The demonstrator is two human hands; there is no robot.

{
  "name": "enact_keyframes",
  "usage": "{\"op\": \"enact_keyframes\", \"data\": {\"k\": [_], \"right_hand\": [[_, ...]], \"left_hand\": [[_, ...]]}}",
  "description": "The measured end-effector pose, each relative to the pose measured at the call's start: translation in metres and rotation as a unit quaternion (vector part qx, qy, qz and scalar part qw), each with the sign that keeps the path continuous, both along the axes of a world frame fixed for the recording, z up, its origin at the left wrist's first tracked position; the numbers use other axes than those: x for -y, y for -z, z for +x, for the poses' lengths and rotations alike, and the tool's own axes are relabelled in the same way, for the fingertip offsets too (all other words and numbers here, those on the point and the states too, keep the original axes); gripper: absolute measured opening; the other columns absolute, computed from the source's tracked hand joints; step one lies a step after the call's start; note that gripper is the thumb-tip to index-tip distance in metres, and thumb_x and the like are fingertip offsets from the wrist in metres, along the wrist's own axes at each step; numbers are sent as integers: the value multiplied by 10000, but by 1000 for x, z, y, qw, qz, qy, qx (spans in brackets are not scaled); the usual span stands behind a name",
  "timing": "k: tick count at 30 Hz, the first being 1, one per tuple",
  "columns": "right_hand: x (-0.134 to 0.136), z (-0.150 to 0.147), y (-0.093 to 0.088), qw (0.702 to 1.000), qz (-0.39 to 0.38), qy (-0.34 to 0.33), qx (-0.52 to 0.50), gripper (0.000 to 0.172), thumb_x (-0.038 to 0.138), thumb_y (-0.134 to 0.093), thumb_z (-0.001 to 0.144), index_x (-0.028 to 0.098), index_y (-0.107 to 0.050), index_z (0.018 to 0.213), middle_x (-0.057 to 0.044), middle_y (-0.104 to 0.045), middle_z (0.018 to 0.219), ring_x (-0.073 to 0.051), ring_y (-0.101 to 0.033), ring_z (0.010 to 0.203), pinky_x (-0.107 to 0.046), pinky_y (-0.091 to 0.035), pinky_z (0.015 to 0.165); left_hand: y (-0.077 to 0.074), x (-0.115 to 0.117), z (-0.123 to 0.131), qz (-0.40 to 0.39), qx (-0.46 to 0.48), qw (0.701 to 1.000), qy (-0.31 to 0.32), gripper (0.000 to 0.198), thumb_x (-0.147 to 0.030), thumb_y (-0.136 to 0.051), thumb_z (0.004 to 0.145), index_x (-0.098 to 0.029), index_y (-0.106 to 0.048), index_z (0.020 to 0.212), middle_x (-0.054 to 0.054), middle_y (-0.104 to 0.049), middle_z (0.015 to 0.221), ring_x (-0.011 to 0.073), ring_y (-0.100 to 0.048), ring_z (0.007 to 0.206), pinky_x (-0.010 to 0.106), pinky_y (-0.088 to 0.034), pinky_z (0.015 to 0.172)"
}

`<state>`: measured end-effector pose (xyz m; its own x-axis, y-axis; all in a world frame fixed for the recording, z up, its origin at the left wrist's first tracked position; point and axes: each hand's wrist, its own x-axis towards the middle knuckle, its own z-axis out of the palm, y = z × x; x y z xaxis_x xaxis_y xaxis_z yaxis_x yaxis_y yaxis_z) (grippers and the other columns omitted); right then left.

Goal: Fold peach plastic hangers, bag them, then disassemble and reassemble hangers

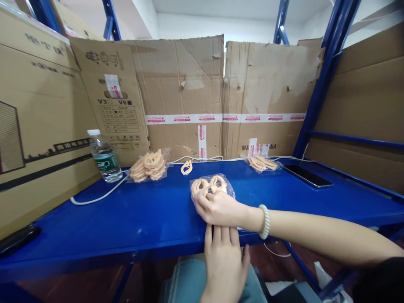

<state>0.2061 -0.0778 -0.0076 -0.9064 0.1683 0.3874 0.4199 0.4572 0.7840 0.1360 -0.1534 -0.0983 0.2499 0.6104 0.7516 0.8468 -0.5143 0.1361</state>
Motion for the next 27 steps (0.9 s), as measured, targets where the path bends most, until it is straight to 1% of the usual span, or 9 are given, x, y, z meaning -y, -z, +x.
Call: {"op": "enact_keyframes", "data": {"k": [3, 5, 7, 9, 12, 14, 21, 25, 27], "right_hand": [[-5, -2, 0, 999, -32, 27, 25, 179, 2, -503, 811, 36, -672, 856, -152, -675, 730, -205, -613, 537, -324, -475, 401], [-8, -1, -1, 999, -32, 18, 34, 205, -10, -483, 819, 18, -677, 881, -162, -679, 737, -210, -624, 560, -347, -503, 433], [-11, 2, -3, 999, -13, -16, 36, 244, -7, -454, 847, 6, -677, 945, -174, -689, 789, -196, -627, 575, -348, -519, 460], [-14, 6, -4, 997, 7, -67, 33, 247, 13, -448, 877, 28, -682, 955, -141, -691, 791, -168, -621, 575, -320, -522, 482], [-18, 10, -6, 991, 30, -127, 17, 224, 47, -469, 901, 79, -690, 884, -72, -676, 738, -138, -597, 579, -287, -511, 520], [-20, 11, -8, 989, 37, -140, 12, 236, 52, -468, 909, 107, -681, 824, -50, -665, 722, -138, -588, 609, -291, -507, 558], [-20, 10, -10, 996, 4, -78, 45, 235, 81, -463, 929, 78, -686, 851, -133, -680, 907, -221, -586, 857, -358, -479, 645], [-9, 18, -15, 995, -9, -54, 80, 206, 128, -479, 944, 71, -674, 982, -127, -680, 877, -238, -549, 896, -384, -456, 713], [1, 24, -25, 995, -12, -63, 81, 203, 131, -472, 948, 98, -672, 957, -104, -664, 843, -226, -531, 887, -365, -442, 713]], "left_hand": [[0, 0, -1, 5, -14, 1000, 2, 460, -368, -605, 810, -81, -654, 1166, 145, -683, 1137, 293, -588, 1078, 484, -389, 1042], [0, -1, -2, 4, -20, 1000, -1, 483, -382, -596, 819, -82, -647, 1193, 148, -680, 1166, 295, -588, 1099, 486, -397, 1039], [-1, -1, -2, 5, -20, 1000, -6, 499, -390, -593, 818, -89, -641, 1213, 146, -676, 1193, 302, -588, 1115, 496, -410, 1027], [-2, 0, -2, 6, -22, 1000, -8, 503, -391, -600, 817, -91, -641, 1220, 142, -678, 1205, 305, -598, 1110, 500, -431, 1007], [-6, 1, -3, 3, -29, 1000, -4, 489, -388, -613, 819, -81, -655, 1198, 139, -693, 1188, 300, -623, 1072, 490, -461, 978], [-7, 1, -4, 7, -31, 999, -1, 495, -381, -616, 820, -70, -650, 1204, 142, -687, 1201, 299, -622, 1081, 486, -464, 981], [1, 0, -1, 19, -18, 1000, -8, 529, -419, -596, 832, -83, -632, 1239, 145, -669, 1228, 318, -604, 1113, 504, -459, 994], [5, 1, 1, -16, -13, 1000, -10, 544, -454, -601, 841, -94, -628, 1248, 145, -659, 1239, 325, -571, 1170, 514, -421, 1051], [6, 0, 2, -14, -7, 1000, -10, 546, -452, -611, 832, -87, -632, 1238, 157, -659, 1229, 325, -564, 1180, 512, -415, 1062]]}}
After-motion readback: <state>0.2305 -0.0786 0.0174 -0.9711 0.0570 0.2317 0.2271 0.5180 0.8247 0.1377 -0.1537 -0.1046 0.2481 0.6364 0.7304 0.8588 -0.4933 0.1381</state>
